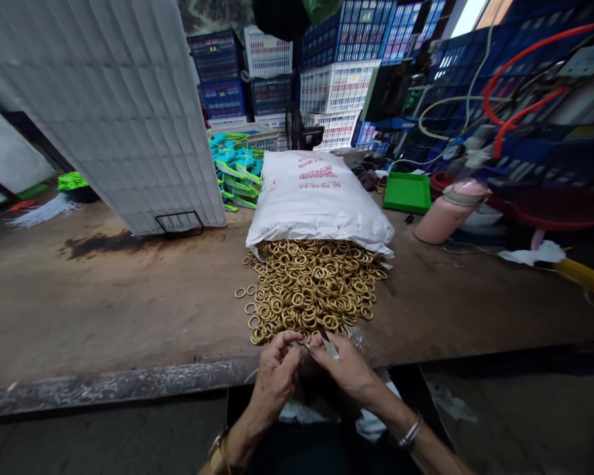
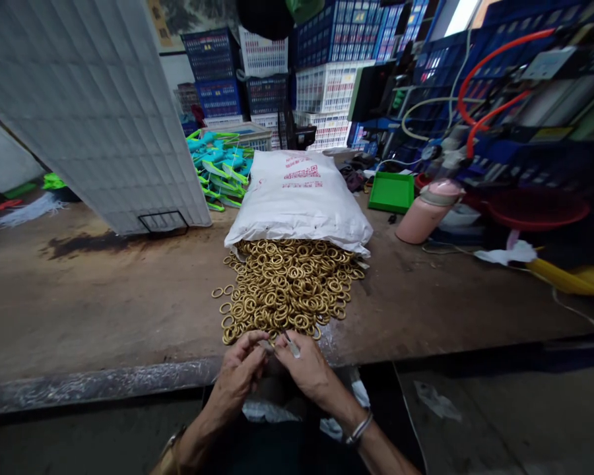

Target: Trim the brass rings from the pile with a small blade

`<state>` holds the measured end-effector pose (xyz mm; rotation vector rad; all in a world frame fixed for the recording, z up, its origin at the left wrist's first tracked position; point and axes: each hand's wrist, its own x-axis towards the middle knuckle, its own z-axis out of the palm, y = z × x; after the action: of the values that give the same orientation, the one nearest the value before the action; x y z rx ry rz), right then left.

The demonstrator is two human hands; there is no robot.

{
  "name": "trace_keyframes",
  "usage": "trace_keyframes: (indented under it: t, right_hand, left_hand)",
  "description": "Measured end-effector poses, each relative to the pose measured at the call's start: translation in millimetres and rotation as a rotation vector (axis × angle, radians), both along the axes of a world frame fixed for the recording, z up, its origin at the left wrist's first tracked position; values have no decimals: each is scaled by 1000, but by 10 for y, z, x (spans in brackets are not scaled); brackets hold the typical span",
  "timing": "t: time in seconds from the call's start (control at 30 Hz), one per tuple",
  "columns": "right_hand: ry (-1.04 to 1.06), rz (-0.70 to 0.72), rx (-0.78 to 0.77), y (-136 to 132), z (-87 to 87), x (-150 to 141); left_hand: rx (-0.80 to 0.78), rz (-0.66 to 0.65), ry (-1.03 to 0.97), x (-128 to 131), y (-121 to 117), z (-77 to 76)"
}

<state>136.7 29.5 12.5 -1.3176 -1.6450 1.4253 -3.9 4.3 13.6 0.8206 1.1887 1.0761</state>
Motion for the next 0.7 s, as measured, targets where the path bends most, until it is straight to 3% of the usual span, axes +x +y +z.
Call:
trace_keyframes:
  t: [0.27,0.53,0.7]
  right_hand:
    - [178,-26,-209,-22,2,-28]
    - [159,-52,-212,4,-32,-108]
    - [99,-110,-146,51,-82,-117]
  left_hand:
    - [38,-26,-15,22,39,-24]
    - [11,30,10,41,33,-18]
    - [-20,-67,-2,1,33,-100]
